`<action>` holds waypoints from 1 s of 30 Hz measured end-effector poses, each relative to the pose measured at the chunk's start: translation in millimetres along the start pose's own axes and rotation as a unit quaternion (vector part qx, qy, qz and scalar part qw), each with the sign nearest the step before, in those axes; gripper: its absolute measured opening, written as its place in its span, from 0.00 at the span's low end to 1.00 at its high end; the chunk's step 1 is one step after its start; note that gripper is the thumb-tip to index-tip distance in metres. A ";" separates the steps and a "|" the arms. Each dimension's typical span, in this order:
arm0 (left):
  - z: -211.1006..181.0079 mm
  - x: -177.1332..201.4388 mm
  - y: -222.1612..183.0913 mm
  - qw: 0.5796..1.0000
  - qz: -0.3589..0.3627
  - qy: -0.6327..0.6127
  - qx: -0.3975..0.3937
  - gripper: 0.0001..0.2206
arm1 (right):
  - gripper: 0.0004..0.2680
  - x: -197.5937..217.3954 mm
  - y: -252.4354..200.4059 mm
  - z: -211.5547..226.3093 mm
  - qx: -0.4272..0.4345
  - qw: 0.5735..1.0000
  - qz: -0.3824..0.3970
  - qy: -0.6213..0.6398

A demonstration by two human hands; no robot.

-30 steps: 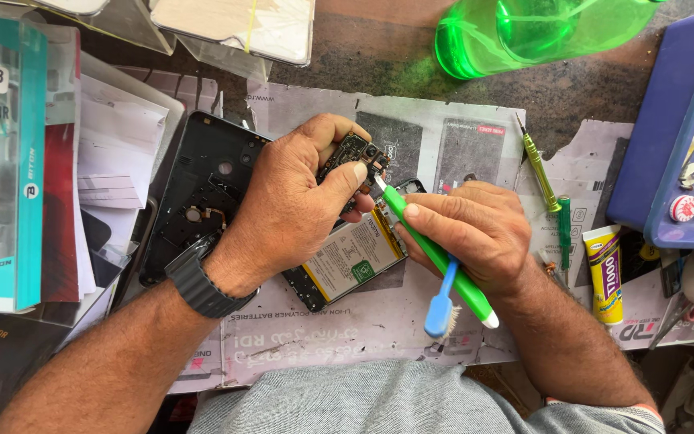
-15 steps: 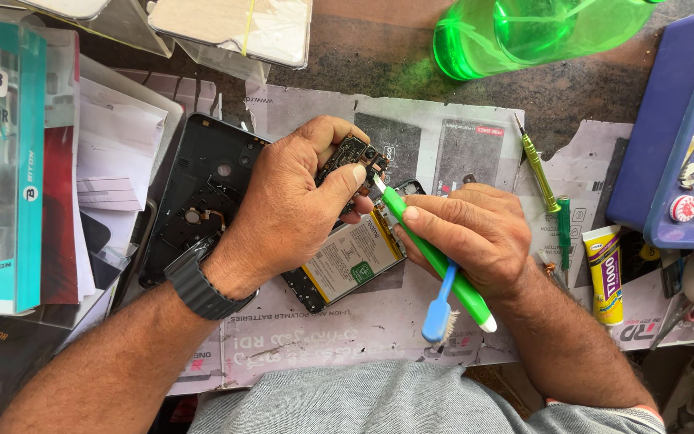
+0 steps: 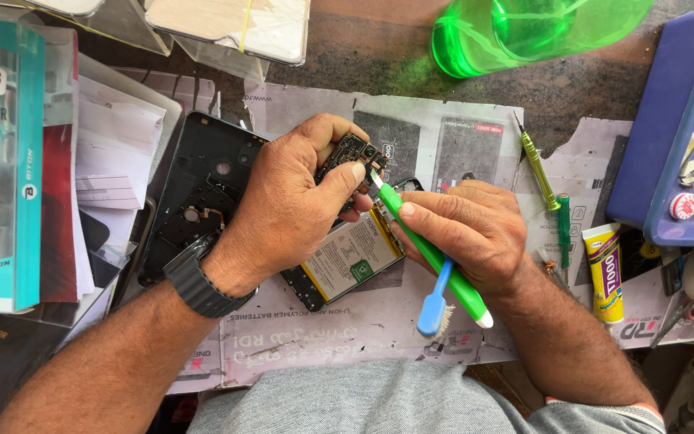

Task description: The person cleans and brushes an internal circuit board component of a mobile phone and then handles a small silver part.

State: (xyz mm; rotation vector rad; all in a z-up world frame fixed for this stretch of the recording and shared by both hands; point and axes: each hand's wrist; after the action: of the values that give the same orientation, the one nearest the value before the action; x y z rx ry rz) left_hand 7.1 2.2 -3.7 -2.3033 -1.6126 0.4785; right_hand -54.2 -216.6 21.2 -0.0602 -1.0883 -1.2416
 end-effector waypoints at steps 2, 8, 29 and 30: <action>0.6 0.0 -0.2 1.000 0.000 -0.001 -0.002 0.08 | 0.13 0.0 -0.4 -0.3 0.000 1.000 0.000 -0.001; 0.3 -0.7 -0.5 1.000 0.005 -0.002 -0.010 0.07 | 0.13 0.2 -0.5 0.0 0.001 1.000 -0.007 0.002; 3.2 -1.1 -0.7 1.000 0.005 -0.031 0.005 0.08 | 0.09 40.2 1.8 -17.2 -0.020 0.980 0.057 -0.191; 3.4 -0.9 -0.5 0.999 0.005 -0.032 0.007 0.08 | 0.09 40.1 1.3 -17.3 -0.019 0.977 0.063 -0.201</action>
State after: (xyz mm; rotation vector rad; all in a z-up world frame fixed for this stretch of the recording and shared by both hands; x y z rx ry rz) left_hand 4.9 1.7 -6.5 -2.3098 -1.6213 0.5683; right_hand -45.5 -255.0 40.2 -0.4189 -1.3845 -1.1631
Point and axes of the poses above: each hand's wrist, its own y-axis towards the middle knuckle, its own x-axis out of the back of the hand, z = x × y, and after that the axes turned 10 degrees about -z, right-handed
